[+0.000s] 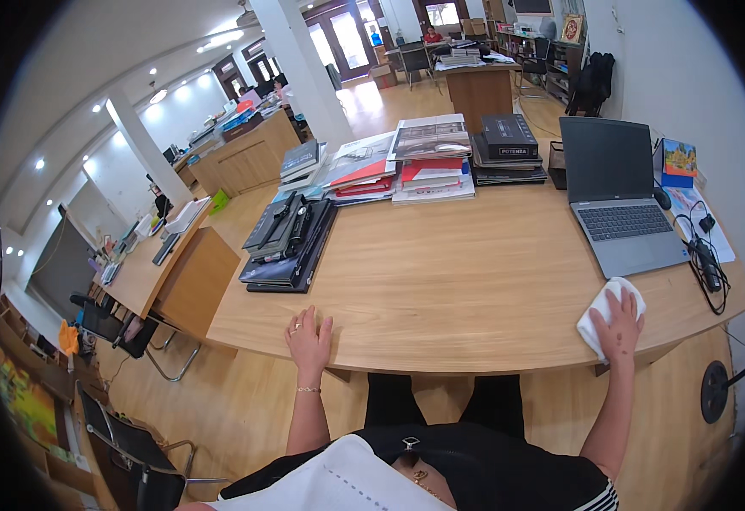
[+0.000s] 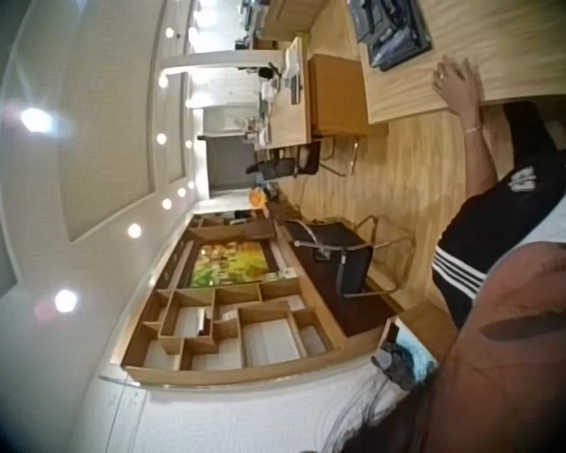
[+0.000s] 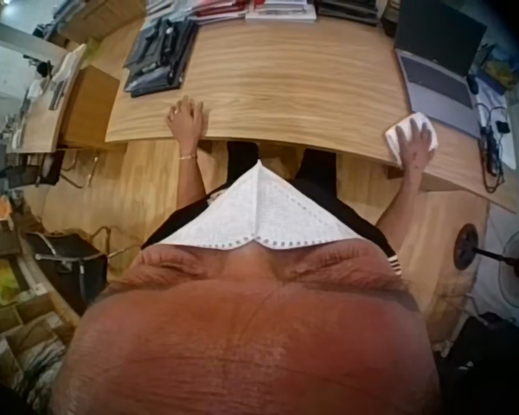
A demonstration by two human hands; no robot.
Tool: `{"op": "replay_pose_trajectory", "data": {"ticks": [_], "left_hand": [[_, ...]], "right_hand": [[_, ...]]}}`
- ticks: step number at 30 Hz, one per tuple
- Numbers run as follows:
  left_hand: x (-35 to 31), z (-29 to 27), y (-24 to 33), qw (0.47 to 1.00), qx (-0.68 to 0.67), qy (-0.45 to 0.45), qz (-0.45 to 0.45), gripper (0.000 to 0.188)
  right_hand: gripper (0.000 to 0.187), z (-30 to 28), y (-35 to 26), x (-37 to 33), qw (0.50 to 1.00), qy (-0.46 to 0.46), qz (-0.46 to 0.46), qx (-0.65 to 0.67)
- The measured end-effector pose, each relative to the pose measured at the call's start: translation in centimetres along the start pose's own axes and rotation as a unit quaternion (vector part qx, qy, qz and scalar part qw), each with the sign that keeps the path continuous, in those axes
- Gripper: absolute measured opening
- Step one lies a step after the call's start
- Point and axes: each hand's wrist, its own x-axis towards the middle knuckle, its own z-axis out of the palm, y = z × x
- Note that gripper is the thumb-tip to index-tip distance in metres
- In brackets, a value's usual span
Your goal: The person cleans the wooden desk surface by wiping it with a cloth.
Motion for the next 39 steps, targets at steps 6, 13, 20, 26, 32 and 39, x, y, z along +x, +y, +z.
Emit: {"op": "replay_pose_trajectory", "data": {"ticks": [6, 13, 20, 26, 32, 39], "left_hand": [[0.1, 0.1, 0.1, 1.0, -0.005, -0.004, 0.001, 0.058], [0.0, -0.1, 0.2, 1.0, -0.016, 0.018, -0.001, 0.058], [-0.1, -0.1, 0.3, 0.999, -0.024, 0.029, 0.011, 0.056], [-0.1, -0.3, 0.3, 0.999, -0.022, 0.027, 0.006, 0.057], [0.0, -0.2, 0.2, 0.999, -0.025, 0.019, 0.0, 0.058], [-0.1, -0.4, 1.3, 1.0, 0.004, 0.003, 0.006, 0.057]], "right_hand": [[0.063, 0.1, 2.5, 2.1, 0.995, 0.034, 0.082, -0.042], [0.066, 0.9, 2.0, 1.5, 0.988, 0.001, 0.116, -0.105], [0.064, 1.5, -2.5, -1.3, 0.996, 0.001, 0.058, -0.073], [0.064, 2.7, -9.2, -3.5, 0.997, -0.021, -0.068, -0.012], [0.065, 4.5, -16.4, -5.5, 0.973, -0.054, -0.219, 0.041], [0.059, 6.5, -21.0, -6.8, 0.935, -0.044, -0.312, 0.164]]}}
